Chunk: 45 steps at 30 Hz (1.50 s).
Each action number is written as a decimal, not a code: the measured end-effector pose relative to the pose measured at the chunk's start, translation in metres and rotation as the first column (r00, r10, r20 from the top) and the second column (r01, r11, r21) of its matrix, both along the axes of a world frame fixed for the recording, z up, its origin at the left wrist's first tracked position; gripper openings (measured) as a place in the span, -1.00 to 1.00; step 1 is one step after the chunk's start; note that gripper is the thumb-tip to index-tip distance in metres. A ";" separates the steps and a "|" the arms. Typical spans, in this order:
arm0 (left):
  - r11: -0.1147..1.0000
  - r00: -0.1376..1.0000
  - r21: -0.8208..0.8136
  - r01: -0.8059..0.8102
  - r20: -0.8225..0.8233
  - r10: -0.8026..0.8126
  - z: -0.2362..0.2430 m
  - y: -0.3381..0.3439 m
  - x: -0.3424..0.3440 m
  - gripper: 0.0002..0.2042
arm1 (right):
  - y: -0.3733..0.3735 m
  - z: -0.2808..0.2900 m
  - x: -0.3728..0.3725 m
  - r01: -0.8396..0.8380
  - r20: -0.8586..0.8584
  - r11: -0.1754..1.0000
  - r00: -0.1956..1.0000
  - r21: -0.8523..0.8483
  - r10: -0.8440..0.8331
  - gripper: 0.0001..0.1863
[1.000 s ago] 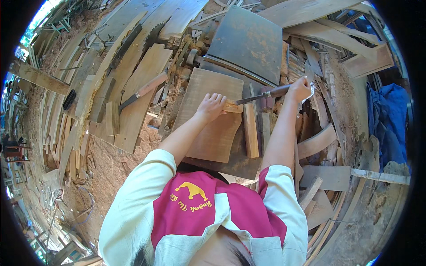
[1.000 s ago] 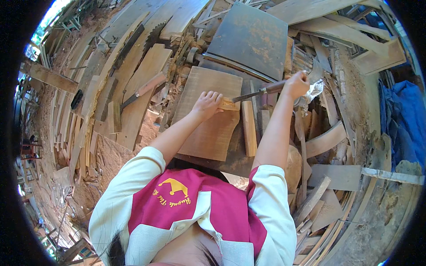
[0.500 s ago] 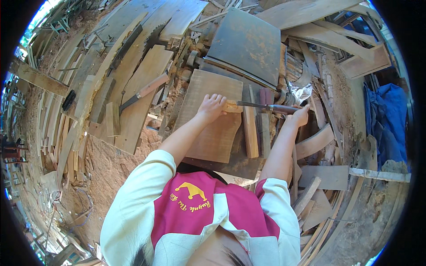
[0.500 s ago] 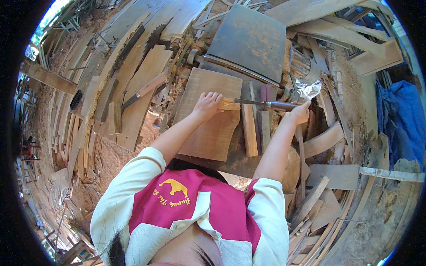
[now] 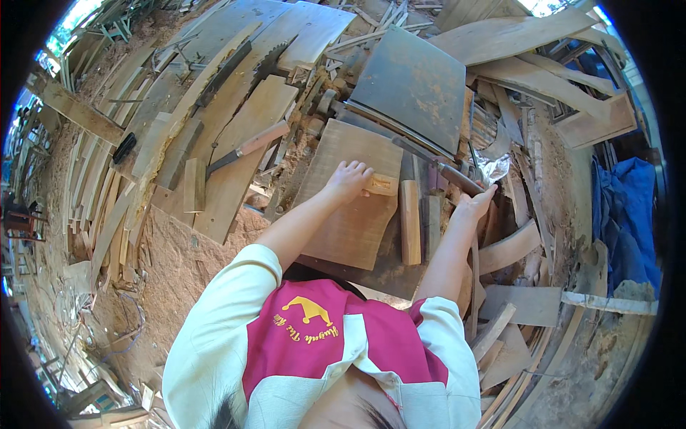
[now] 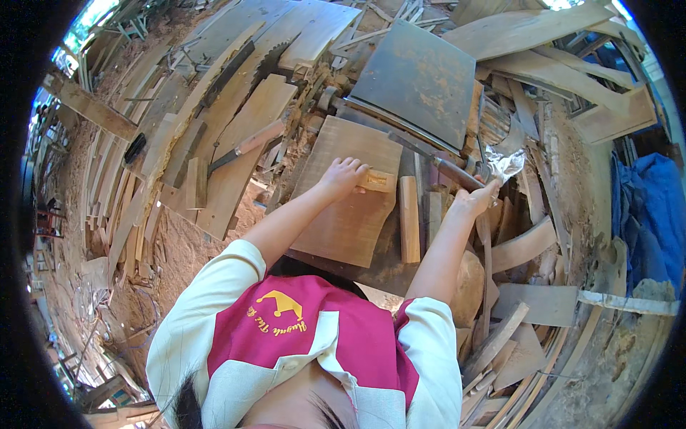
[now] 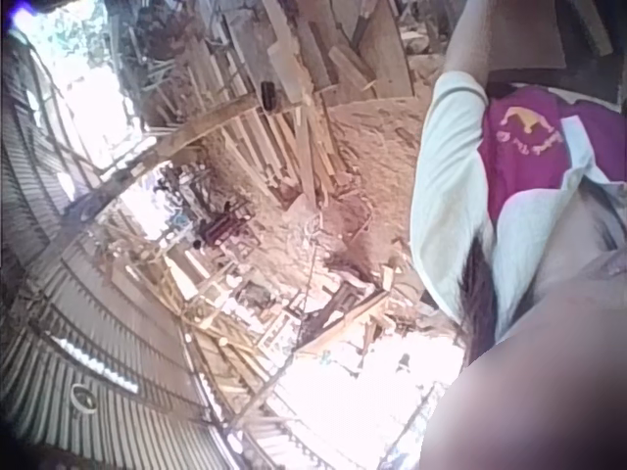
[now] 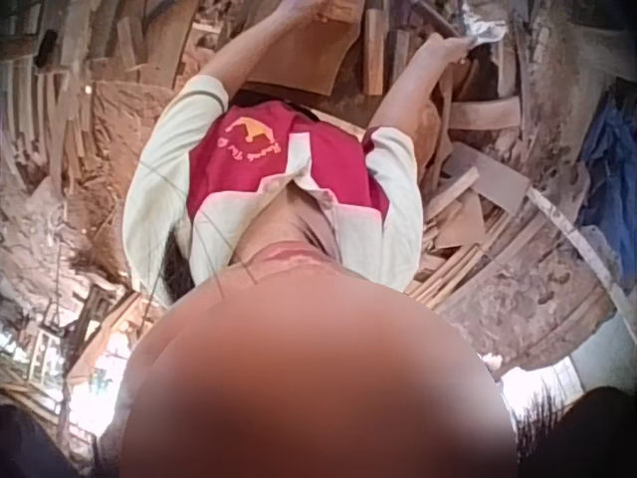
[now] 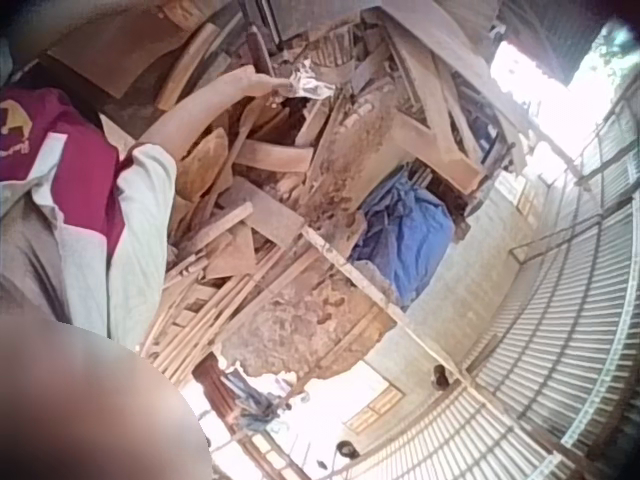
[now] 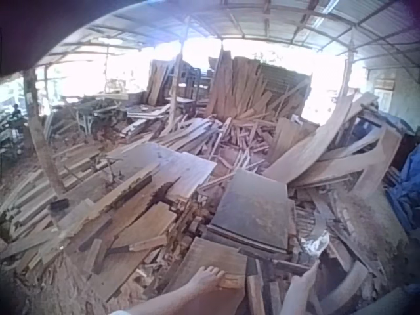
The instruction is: The person carves a wooden workpiece on a workbench using a chisel and a wooden mallet.
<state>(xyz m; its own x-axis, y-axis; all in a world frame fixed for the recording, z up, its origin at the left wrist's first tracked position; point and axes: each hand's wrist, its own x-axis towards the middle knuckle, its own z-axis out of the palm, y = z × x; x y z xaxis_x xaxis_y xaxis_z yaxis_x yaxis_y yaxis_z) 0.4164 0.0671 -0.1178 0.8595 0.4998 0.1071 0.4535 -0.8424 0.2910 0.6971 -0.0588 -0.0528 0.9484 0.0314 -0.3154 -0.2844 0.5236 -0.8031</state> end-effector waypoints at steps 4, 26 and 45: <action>0.995 0.991 -0.093 0.035 -0.126 -0.047 0.013 0.007 -0.011 -0.39 | 0.020 0.038 -0.034 -0.039 0.085 0.997 0.996 0.063 0.034 -0.73; 0.954 0.954 0.000 -0.299 0.034 0.298 -0.008 0.000 -0.029 -0.44 | 0.032 0.089 -0.090 -0.247 0.381 0.951 0.874 -0.188 0.302 -0.70; 0.953 0.954 -0.032 -0.300 -0.011 0.300 -0.010 -0.001 -0.026 -0.42 | 0.059 0.115 -0.124 -0.237 0.574 0.728 0.480 -0.643 0.663 -0.75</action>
